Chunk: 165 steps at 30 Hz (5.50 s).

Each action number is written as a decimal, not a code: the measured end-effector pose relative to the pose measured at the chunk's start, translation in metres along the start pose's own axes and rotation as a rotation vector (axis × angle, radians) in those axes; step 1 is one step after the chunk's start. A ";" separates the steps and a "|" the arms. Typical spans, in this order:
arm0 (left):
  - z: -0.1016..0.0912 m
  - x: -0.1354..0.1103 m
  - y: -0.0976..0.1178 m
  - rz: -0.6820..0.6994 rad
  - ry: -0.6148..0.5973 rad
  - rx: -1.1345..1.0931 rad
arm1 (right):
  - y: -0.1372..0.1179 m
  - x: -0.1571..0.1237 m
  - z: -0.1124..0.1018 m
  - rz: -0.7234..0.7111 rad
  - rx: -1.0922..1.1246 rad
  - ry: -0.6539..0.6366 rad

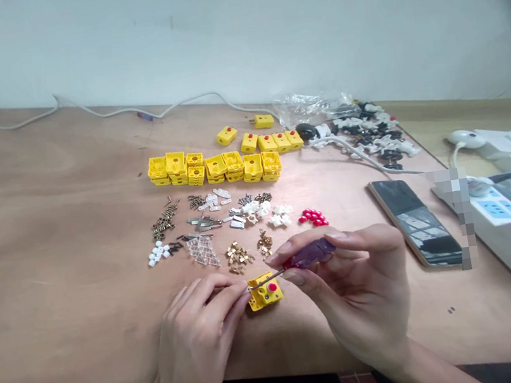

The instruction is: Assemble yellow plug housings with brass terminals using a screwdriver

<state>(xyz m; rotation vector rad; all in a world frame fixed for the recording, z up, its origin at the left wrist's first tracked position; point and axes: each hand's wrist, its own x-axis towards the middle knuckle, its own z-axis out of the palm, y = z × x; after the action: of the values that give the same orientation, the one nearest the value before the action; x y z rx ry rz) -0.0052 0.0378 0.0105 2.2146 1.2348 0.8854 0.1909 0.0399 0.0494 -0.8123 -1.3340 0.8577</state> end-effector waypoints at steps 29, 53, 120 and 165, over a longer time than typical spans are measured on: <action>-0.002 0.003 0.003 0.002 -0.010 0.015 | 0.003 0.001 0.001 -0.022 0.028 -0.005; -0.002 0.002 0.001 -0.001 -0.025 0.014 | 0.004 -0.001 0.003 -0.053 0.019 -0.059; -0.002 0.006 0.001 -0.040 -0.081 -0.027 | 0.008 -0.005 -0.004 -0.079 0.015 -0.172; -0.006 0.009 -0.004 -0.095 -0.154 -0.274 | 0.008 -0.006 -0.003 -0.121 -0.023 -0.138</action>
<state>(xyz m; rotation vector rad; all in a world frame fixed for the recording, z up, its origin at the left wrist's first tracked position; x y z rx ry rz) -0.0086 0.0480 0.0147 1.9517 1.0679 0.7800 0.1936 0.0383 0.0388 -0.6928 -1.5016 0.8162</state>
